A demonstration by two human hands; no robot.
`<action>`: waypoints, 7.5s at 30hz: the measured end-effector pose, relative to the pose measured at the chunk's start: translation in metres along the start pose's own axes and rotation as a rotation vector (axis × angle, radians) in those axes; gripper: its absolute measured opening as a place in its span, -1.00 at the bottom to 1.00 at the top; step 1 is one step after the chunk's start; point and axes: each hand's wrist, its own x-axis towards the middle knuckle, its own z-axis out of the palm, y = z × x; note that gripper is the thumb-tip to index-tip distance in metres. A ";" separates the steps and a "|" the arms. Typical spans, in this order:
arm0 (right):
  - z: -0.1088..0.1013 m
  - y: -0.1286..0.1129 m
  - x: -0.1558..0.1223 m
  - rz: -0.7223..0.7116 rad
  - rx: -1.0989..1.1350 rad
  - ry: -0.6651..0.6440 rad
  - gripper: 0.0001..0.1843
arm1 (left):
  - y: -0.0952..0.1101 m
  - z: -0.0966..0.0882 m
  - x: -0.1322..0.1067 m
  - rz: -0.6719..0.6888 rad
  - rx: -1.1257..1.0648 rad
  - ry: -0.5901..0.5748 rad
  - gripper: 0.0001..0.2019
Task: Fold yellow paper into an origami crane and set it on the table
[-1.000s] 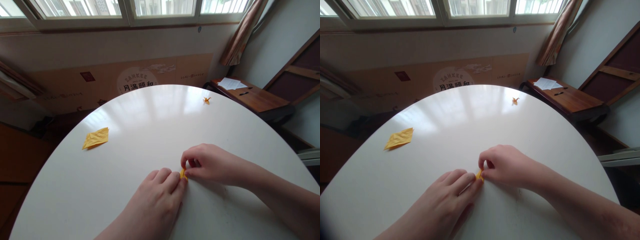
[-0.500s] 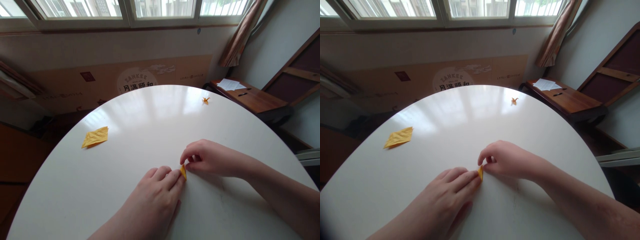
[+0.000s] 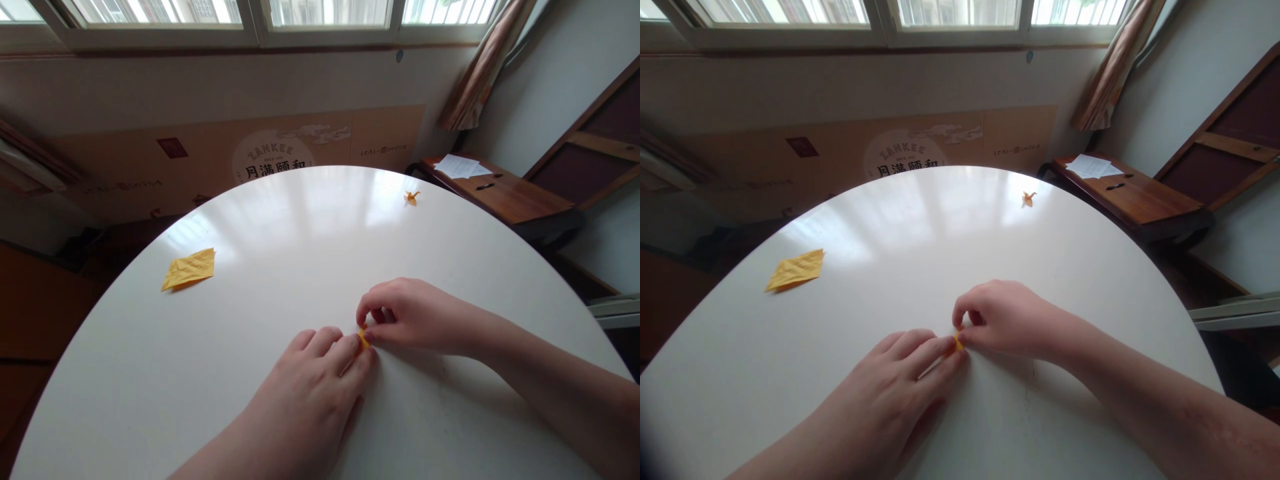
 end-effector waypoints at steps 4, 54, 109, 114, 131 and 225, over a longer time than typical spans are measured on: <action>0.000 -0.002 -0.001 -0.001 0.000 -0.012 -0.87 | 0.000 0.001 0.001 -0.024 -0.027 0.002 -0.62; 0.006 -0.009 -0.014 -0.008 -0.124 0.038 -0.39 | 0.000 0.000 -0.004 -0.003 -0.060 0.022 -0.59; 0.007 0.012 -0.001 -0.168 0.403 -0.028 -0.89 | -0.087 0.004 0.010 -0.558 -0.680 0.748 -0.69; 0.007 0.018 0.004 -0.097 0.586 0.071 -0.80 | -0.081 0.001 0.011 -0.554 -0.527 0.776 -0.75; 0.001 0.013 0.011 0.103 0.894 0.289 -0.38 | -0.088 -0.008 0.030 -0.790 -0.440 0.694 -0.72; 0.023 -0.028 -0.006 0.152 1.078 0.201 -0.59 | -0.024 -0.013 0.020 -0.355 -0.836 0.681 -0.76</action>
